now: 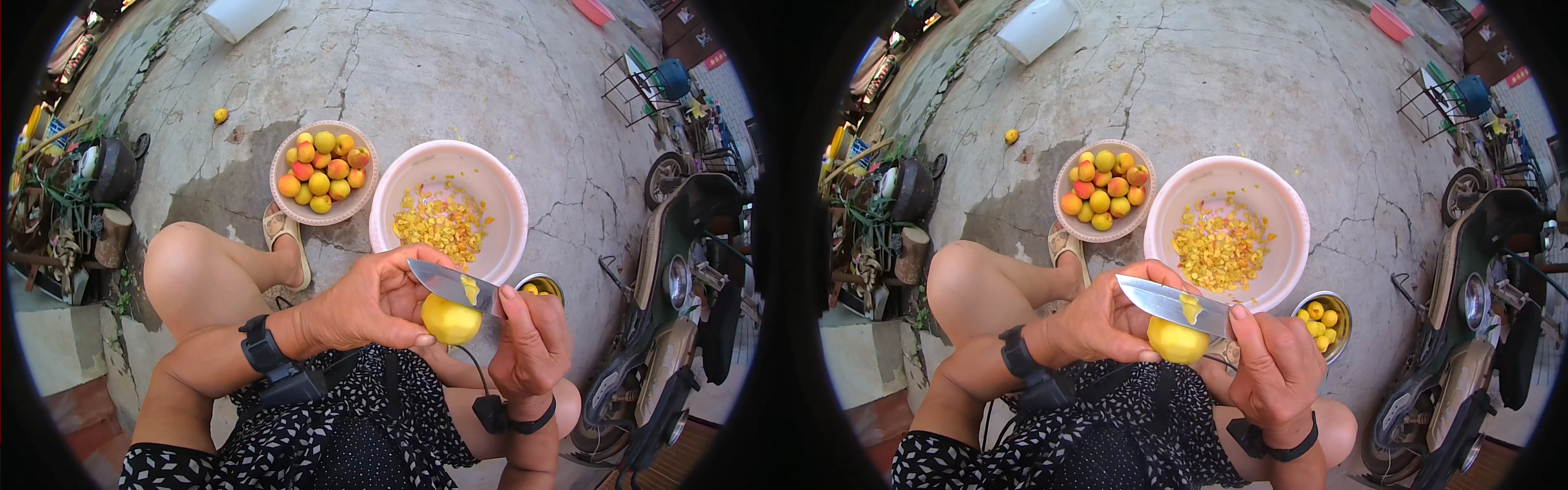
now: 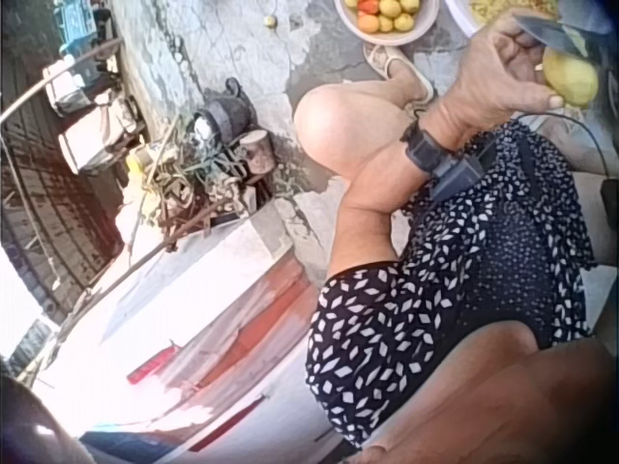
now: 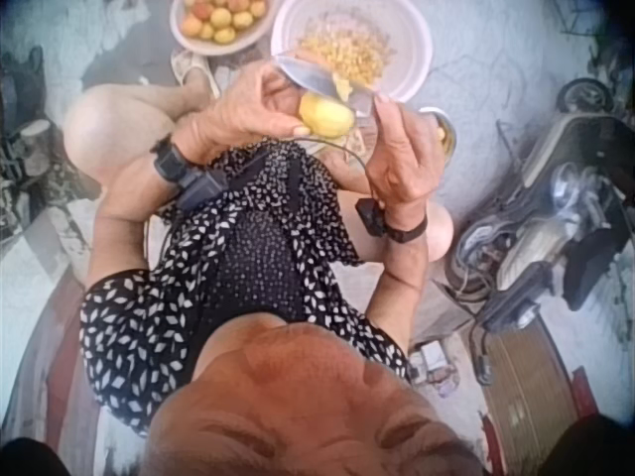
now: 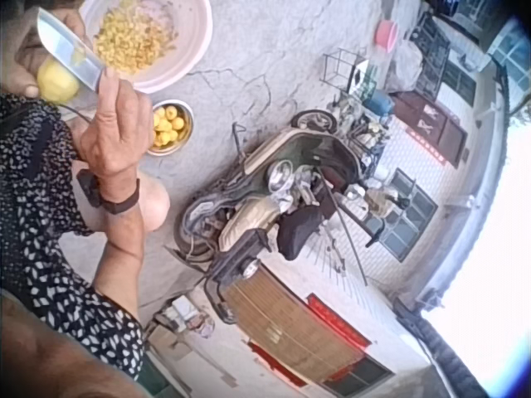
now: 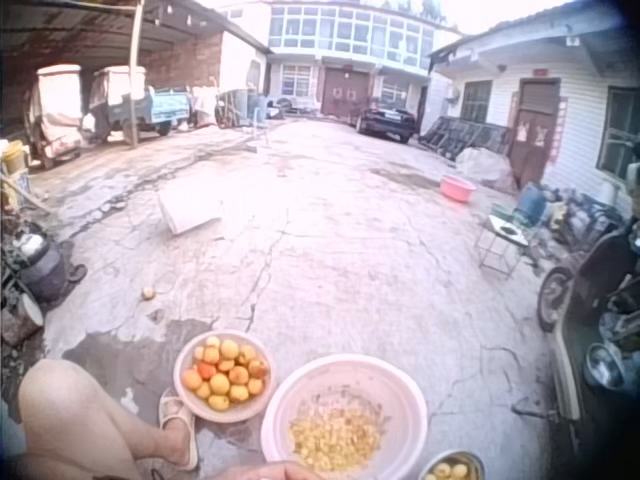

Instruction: Peeling small yellow fruits with a knife into a bowl while sitting outdoors.

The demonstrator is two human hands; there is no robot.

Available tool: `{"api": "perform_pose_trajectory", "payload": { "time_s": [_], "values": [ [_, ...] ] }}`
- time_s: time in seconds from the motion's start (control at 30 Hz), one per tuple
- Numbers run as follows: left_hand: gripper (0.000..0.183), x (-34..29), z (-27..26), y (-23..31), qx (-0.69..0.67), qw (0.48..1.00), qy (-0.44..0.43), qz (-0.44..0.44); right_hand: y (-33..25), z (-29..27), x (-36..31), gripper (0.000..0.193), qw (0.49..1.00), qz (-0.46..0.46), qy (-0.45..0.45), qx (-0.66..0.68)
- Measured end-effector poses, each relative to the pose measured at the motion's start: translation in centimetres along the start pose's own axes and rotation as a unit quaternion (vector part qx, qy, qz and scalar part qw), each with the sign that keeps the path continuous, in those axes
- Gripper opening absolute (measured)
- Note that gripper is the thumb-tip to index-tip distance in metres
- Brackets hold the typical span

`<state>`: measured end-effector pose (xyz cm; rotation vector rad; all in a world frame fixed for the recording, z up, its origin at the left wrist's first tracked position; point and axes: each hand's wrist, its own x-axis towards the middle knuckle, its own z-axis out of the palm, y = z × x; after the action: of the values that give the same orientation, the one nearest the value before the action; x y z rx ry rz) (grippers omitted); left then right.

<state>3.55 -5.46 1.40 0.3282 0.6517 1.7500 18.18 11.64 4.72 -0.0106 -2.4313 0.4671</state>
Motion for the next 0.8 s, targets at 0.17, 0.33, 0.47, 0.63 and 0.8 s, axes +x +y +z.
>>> {"api": "perform_pose_trajectory", "payload": {
  "time_s": [0.17, 0.33, 0.47, 0.63, 0.8],
  "values": [
    [0.059, 0.4, -0.5, -0.4, 0.045, 0.998, -0.009, 0.046, -0.9, -0.3, -0.2, 0.044, 0.998, -0.052, -0.017, 0.026],
    [0.065, 0.5, -0.7, -0.4, 0.038, 0.998, -0.014, 0.047, -0.8, -0.1, -0.2, 0.046, 0.997, -0.063, -0.035, 0.021],
    [0.063, 0.4, -0.8, 0.2, 0.065, 0.997, 0.026, 0.022, -0.1, -0.4, 0.2, 0.047, 0.999, -0.007, -0.027, 0.038],
    [0.063, 0.5, -1.1, 0.2, 0.032, 0.998, 0.011, 0.056, 2.2, -0.3, -0.1, 0.035, 0.997, 0.065, -0.041, -0.004],
    [0.065, 0.4, -0.1, 0.5, -0.036, 0.999, 0.011, 0.035, 1.6, 0.0, 0.0, 0.034, 0.992, 0.119, 0.021, 0.024]
  ]
}}
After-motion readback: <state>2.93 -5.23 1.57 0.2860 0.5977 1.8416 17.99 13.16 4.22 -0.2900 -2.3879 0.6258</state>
